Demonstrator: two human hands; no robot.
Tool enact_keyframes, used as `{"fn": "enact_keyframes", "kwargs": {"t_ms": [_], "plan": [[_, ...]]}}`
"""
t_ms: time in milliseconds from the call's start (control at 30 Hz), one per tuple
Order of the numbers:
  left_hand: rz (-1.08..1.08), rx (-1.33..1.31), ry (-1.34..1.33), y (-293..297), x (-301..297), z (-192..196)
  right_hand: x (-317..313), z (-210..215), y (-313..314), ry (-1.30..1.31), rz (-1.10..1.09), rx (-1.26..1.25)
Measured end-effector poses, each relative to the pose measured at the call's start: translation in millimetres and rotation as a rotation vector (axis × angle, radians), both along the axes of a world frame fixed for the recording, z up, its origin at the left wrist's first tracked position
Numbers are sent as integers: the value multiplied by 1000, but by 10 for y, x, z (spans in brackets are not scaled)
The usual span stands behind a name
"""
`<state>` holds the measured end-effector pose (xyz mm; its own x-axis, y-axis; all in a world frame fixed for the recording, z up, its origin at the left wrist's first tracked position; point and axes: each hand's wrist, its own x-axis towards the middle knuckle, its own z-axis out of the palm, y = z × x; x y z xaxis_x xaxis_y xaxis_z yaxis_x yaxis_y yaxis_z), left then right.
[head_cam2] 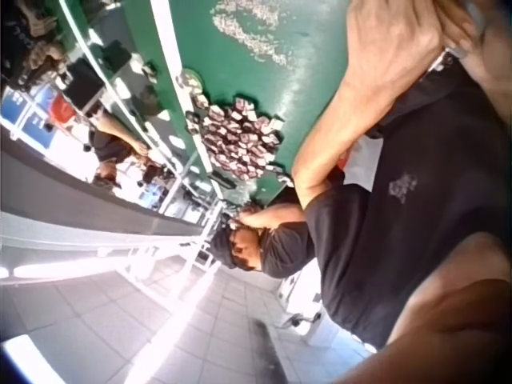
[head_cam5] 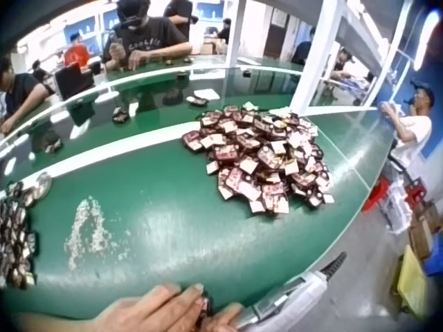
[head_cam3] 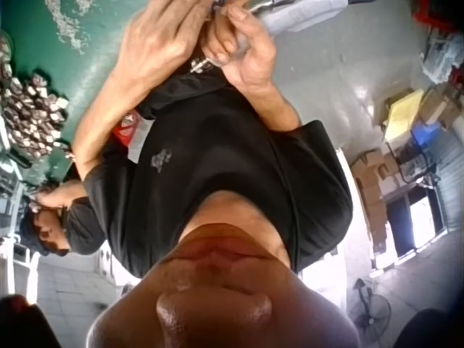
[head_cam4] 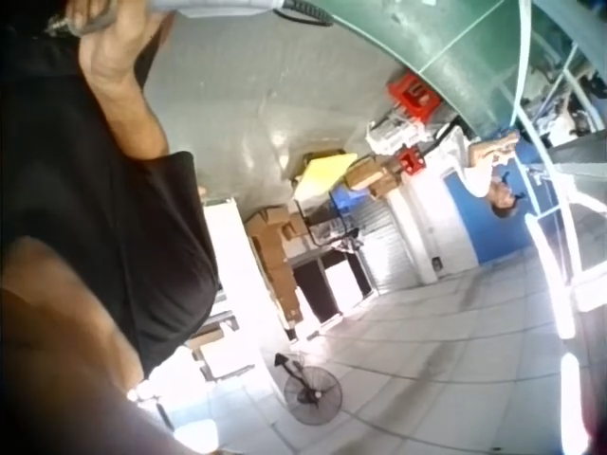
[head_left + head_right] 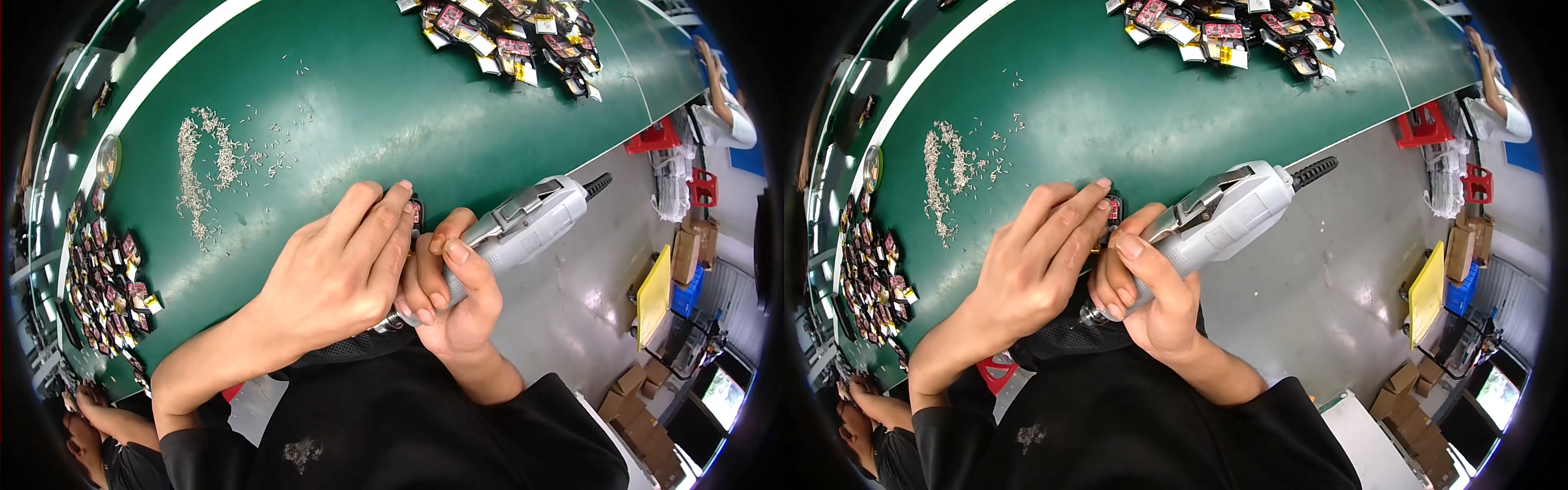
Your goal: Using an electric screwdriver to fasten small components on an assembly line.
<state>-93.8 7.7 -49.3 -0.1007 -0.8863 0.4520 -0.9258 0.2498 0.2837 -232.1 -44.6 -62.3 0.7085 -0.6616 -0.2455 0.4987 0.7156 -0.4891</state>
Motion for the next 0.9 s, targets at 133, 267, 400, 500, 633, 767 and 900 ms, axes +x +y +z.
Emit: {"fn": "enact_keyframes", "kwargs": {"t_ms": [133,267,400,500,633,767,900], "plan": [[-10,81,-1,67,16,25,-128,146,-336,-152,92,-224],[-27,107,-40,89,-15,26,-109,290,-816,-227,42,-611],[-47,84,-102,95,3,-7,46,374,-984,-248,51,-658],[-45,87,-96,86,13,9,119,318,-1041,-248,58,-688],[-39,71,-83,76,16,-19,158,233,-1078,-241,80,-672],[-40,77,-44,57,27,-27,153,202,-1103,-235,105,-677],[-43,59,-18,49,35,-37,157,247,-1065,-224,151,-731]]}}
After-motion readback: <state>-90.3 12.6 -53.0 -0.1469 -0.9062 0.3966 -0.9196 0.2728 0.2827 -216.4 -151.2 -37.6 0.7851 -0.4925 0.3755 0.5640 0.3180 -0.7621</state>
